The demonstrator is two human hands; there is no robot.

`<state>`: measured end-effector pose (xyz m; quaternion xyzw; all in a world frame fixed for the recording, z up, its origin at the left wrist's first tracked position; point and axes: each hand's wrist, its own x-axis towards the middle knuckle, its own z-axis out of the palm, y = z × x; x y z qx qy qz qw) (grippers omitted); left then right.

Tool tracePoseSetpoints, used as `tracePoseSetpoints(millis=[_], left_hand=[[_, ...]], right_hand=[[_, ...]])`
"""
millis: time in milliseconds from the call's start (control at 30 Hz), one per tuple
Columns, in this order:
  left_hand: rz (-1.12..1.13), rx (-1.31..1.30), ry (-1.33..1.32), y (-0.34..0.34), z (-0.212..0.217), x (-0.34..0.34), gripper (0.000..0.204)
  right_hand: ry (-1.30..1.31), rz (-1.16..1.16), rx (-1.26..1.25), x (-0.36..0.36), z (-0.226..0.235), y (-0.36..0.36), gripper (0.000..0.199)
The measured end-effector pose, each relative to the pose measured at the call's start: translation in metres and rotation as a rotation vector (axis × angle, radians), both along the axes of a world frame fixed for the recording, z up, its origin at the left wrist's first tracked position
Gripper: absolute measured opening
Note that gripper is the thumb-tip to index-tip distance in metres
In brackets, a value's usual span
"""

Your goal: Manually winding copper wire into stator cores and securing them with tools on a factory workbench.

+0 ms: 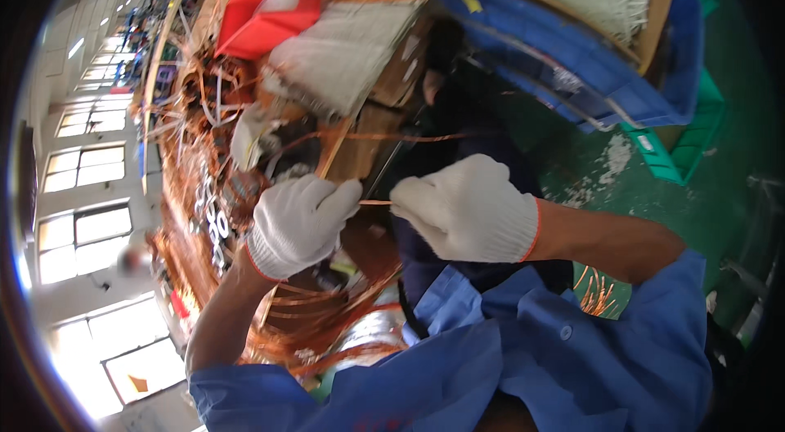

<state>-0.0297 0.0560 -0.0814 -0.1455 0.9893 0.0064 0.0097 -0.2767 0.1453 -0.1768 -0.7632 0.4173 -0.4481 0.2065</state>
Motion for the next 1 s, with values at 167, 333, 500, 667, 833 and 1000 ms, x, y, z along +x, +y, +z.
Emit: tracePoseSetpoints(millis=[167,333,500,667,833,1000], left_hand=[[-0.010,-0.053,0.094,-0.003,-0.002,-0.007,0.029],[0.070,-0.076,0.147,0.005,-0.006,-0.005,0.017],[0.062,-0.077,0.130,-0.005,-0.012,-0.013,0.019],[0.056,-0.066,0.121,-0.006,-0.009,-0.015,0.023],[0.033,-0.106,0.168,-0.001,-0.015,-0.017,0.020],[0.042,0.105,0.065,0.005,-0.011,-0.033,0.025]], right_hand=[[0.211,-0.080,-0.030,-0.077,-0.031,0.001,0.008],[0.301,-0.370,-0.248,-0.100,-0.032,-0.115,0.017],[0.522,-0.337,-0.525,-0.087,-0.053,-0.282,0.021],[0.651,-0.348,-0.271,-0.075,-0.044,-0.325,0.013],[0.492,-0.377,-0.093,-0.070,-0.048,-0.265,0.025],[-0.042,-0.187,-0.581,-0.028,-0.008,-0.112,0.031]])
